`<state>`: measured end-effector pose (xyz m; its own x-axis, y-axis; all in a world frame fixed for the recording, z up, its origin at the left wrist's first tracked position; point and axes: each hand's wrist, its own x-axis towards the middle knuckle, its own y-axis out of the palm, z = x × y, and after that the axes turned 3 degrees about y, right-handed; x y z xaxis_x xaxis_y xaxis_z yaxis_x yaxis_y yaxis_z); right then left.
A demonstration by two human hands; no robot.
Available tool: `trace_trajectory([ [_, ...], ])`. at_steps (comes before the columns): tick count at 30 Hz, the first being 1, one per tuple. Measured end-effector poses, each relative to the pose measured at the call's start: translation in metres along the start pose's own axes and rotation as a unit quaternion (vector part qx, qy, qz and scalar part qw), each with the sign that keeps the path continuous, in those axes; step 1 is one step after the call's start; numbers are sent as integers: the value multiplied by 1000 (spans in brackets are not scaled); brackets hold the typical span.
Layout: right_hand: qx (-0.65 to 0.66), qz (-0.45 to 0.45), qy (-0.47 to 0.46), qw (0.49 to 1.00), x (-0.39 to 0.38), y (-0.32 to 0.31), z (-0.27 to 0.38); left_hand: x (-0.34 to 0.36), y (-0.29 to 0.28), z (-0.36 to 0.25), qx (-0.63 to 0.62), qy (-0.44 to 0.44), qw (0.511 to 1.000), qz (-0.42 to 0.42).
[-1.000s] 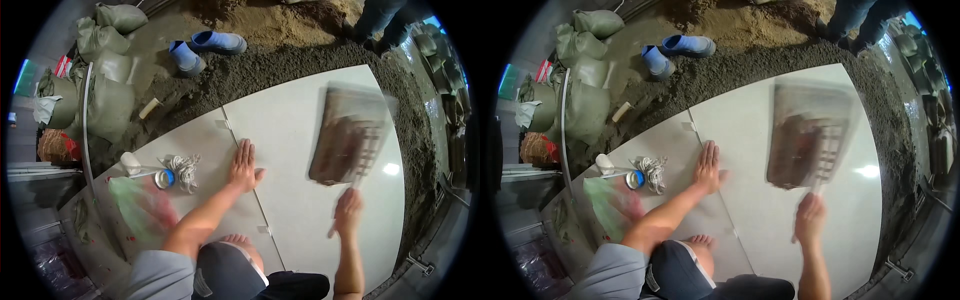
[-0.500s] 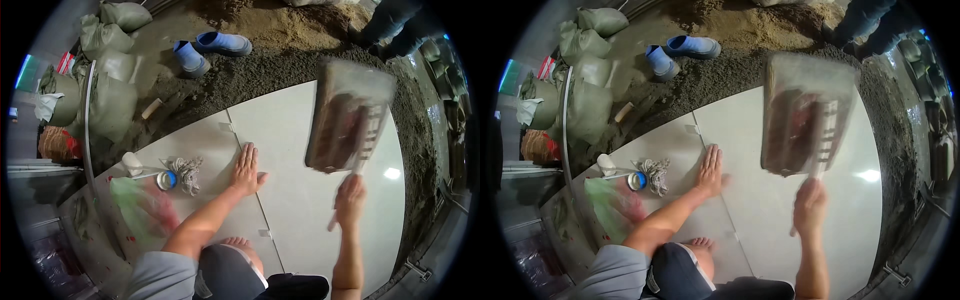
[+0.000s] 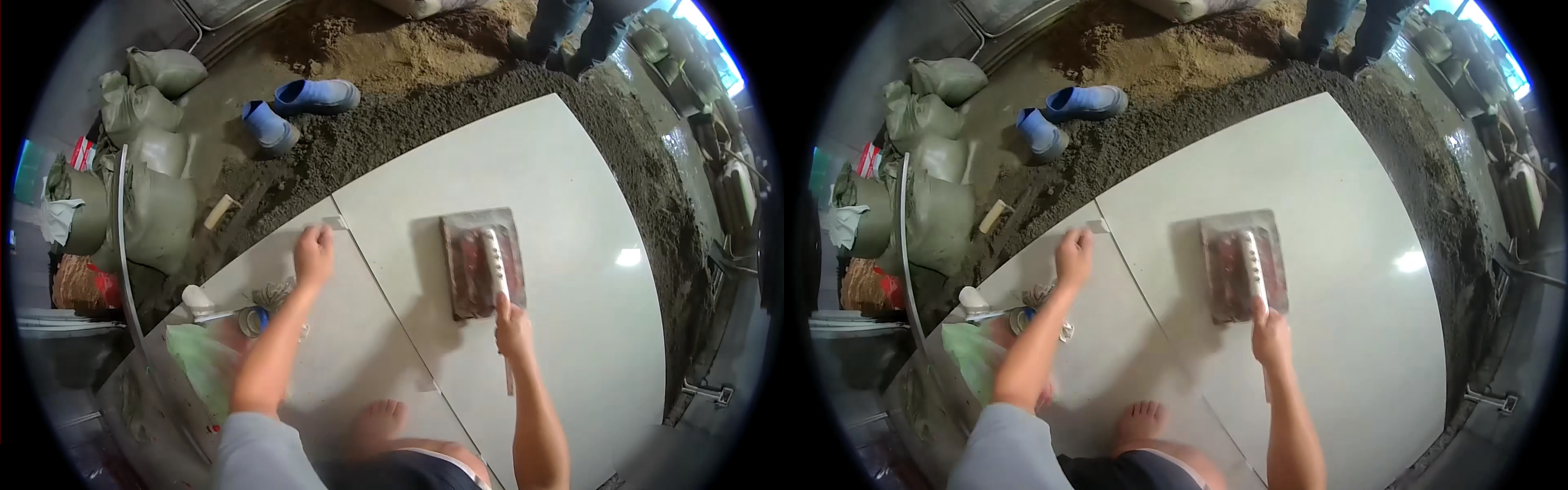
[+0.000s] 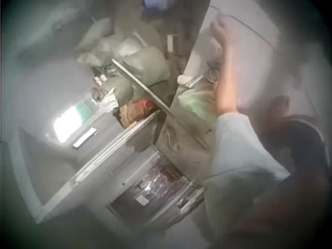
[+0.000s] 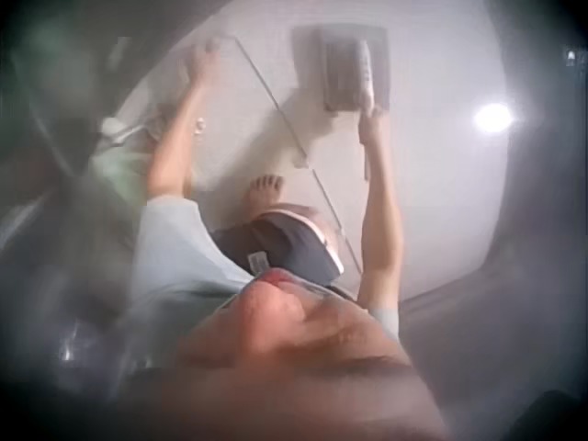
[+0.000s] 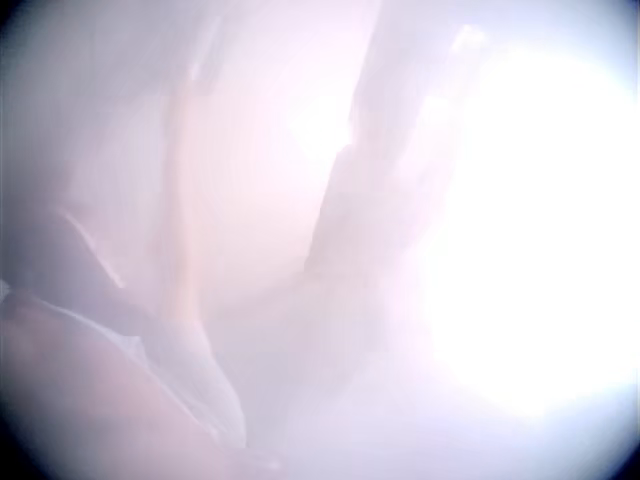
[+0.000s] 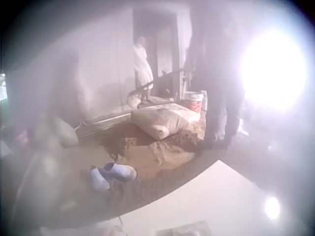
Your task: The person lifts and lays a large tile onto the floor with an assistant, wipes the surface with a cloth, taps the tile with a float, and checks alignment with a ruler.
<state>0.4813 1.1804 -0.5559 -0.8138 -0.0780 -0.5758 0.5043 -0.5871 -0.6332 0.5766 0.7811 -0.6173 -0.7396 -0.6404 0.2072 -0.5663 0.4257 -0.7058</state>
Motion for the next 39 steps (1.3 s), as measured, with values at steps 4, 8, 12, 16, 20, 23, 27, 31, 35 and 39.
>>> trace_trajectory([
  [4,135,-9,60,989,-49,-21,-82,79,16,36,-116,-81,989,49],
  [8,188,-32,138,972,-89,-42,-140,119,36,51,-162,-273,948,41],
  [12,262,-66,182,945,-111,-46,-172,136,40,56,-27,-251,961,114],
  [16,305,-81,197,928,-116,-40,-184,147,39,54,72,-192,967,152],
  [20,299,-101,211,925,-115,-38,-183,155,38,43,48,-214,960,174],
  [23,295,-96,200,929,-114,-39,-182,158,34,36,1,-219,954,206],
  [27,289,-97,193,933,-114,-39,-180,162,27,35,110,-170,954,220],
  [31,291,-99,193,932,-114,-39,-177,167,31,41,125,-127,954,242],
  [35,277,-100,220,930,-114,-42,-173,168,36,45,175,-103,947,248],
  [39,283,-70,217,932,-117,-47,-170,161,37,11,262,2,943,206],
])
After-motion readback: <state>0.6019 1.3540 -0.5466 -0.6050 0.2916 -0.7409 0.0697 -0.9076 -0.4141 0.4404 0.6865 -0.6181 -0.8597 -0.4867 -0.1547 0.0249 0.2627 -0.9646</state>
